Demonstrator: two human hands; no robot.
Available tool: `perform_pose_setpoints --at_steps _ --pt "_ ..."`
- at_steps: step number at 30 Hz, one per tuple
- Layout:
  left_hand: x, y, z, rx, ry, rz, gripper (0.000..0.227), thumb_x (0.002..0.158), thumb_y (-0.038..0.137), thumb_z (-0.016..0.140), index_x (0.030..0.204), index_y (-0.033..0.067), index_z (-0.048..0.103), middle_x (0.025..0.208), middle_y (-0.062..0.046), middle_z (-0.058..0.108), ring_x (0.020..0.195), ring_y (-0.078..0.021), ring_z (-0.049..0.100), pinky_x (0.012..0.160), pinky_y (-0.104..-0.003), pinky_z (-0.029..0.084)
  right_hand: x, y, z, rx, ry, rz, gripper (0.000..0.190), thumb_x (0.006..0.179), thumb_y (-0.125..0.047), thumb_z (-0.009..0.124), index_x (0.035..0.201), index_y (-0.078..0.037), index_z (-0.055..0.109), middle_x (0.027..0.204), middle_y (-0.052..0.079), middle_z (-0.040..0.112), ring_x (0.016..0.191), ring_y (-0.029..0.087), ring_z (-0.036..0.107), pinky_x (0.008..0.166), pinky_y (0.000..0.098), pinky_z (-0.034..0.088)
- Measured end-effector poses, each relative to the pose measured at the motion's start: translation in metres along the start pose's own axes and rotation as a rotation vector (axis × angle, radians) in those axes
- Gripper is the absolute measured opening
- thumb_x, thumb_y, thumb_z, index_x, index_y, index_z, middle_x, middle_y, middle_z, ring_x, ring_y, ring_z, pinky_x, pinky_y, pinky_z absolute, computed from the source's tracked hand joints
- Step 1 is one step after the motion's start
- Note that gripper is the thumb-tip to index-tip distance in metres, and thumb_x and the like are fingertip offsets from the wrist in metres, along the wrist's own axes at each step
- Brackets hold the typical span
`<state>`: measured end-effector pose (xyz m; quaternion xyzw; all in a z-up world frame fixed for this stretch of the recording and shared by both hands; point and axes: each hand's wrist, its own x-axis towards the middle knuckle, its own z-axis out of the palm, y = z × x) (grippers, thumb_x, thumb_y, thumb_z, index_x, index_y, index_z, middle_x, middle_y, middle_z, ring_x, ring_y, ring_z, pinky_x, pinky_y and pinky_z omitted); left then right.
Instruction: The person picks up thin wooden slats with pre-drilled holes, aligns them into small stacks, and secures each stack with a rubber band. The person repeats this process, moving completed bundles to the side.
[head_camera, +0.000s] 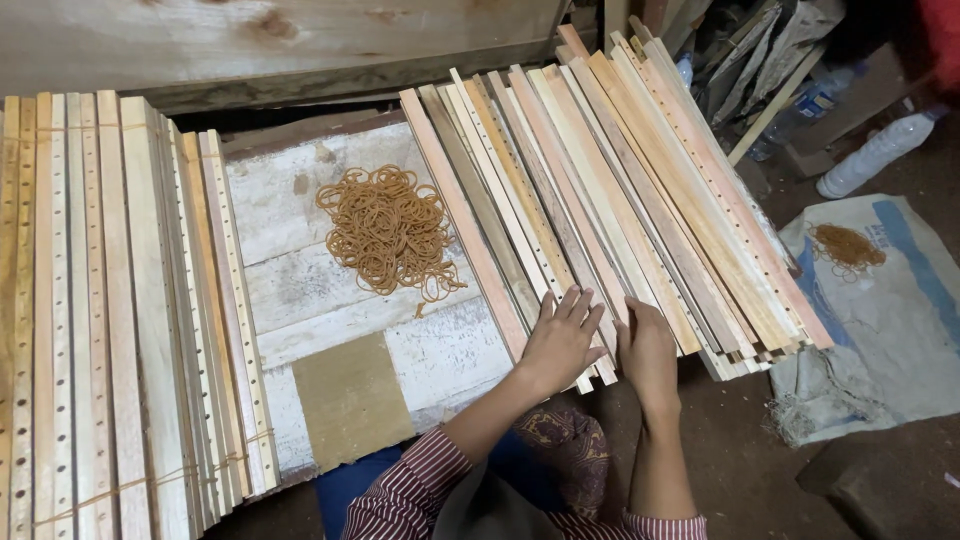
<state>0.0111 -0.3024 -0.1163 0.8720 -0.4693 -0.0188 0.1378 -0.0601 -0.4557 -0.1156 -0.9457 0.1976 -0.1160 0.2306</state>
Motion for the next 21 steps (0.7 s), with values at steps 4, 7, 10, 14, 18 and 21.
perform_pose_setpoints --at_steps 4,7,10,14,18,21 --pt "-0.001 0.005 -0.007 0.045 -0.016 -0.022 0.067 0.098 0.053 0.055 0.151 0.0134 0.049 0.156 -0.018 0.046 0.15 -0.0391 0.035 0.119 -0.065 0.021 0.011 0.007 -0.004 -0.1 -0.104 0.056 0.048 0.096 -0.028 0.068 0.141 -0.014 0.061 0.121 0.015 0.071 0.116 0.039 0.066 0.097 0.0528 0.052" --pt "0.002 0.006 -0.014 0.099 -0.055 -0.036 0.064 0.099 0.054 0.053 0.15 0.0167 0.05 0.158 -0.016 0.044 0.149 -0.0384 0.036 0.117 -0.062 0.026 0.024 0.009 -0.006 -0.121 -0.147 0.091 0.049 0.094 -0.031 0.07 0.138 -0.012 0.064 0.115 0.015 0.076 0.112 0.04 0.069 0.094 0.0543 0.054" --pt "0.003 0.007 -0.011 0.098 -0.068 -0.019 0.062 0.098 0.053 0.054 0.15 0.0191 0.051 0.158 -0.015 0.044 0.148 -0.0391 0.037 0.113 -0.061 0.03 0.029 0.017 0.002 -0.163 -0.178 0.117 0.042 0.095 -0.032 0.068 0.132 -0.012 0.069 0.11 0.013 0.078 0.108 0.039 0.072 0.092 0.0527 0.056" --pt "0.007 0.007 -0.001 0.129 -0.066 -0.01 0.06 0.099 0.054 0.052 0.15 0.0227 0.05 0.156 -0.013 0.047 0.146 -0.0407 0.039 0.11 -0.06 0.033 0.033 0.029 0.014 -0.153 -0.166 0.16 0.04 0.091 -0.029 0.071 0.128 -0.016 0.073 0.105 0.011 0.08 0.106 0.037 0.073 0.09 0.0514 0.057" --pt "0.009 0.008 -0.006 0.155 -0.057 -0.012 0.058 0.098 0.054 0.053 0.147 0.0223 0.055 0.154 -0.012 0.051 0.144 -0.041 0.042 0.109 -0.059 0.034 0.038 0.017 0.002 -0.088 -0.225 0.223 0.041 0.088 -0.021 0.072 0.127 -0.008 0.073 0.105 0.018 0.079 0.108 0.044 0.071 0.094 0.0557 0.055" --pt "0.009 0.01 -0.005 0.154 -0.055 -0.02 0.056 0.098 0.052 0.054 0.146 0.0217 0.056 0.152 -0.012 0.053 0.142 -0.0417 0.044 0.108 -0.058 0.035 0.044 0.013 -0.004 -0.024 -0.254 0.257 0.048 0.086 -0.02 0.073 0.132 -0.01 0.07 0.109 0.018 0.078 0.113 0.043 0.069 0.096 0.0569 0.054"
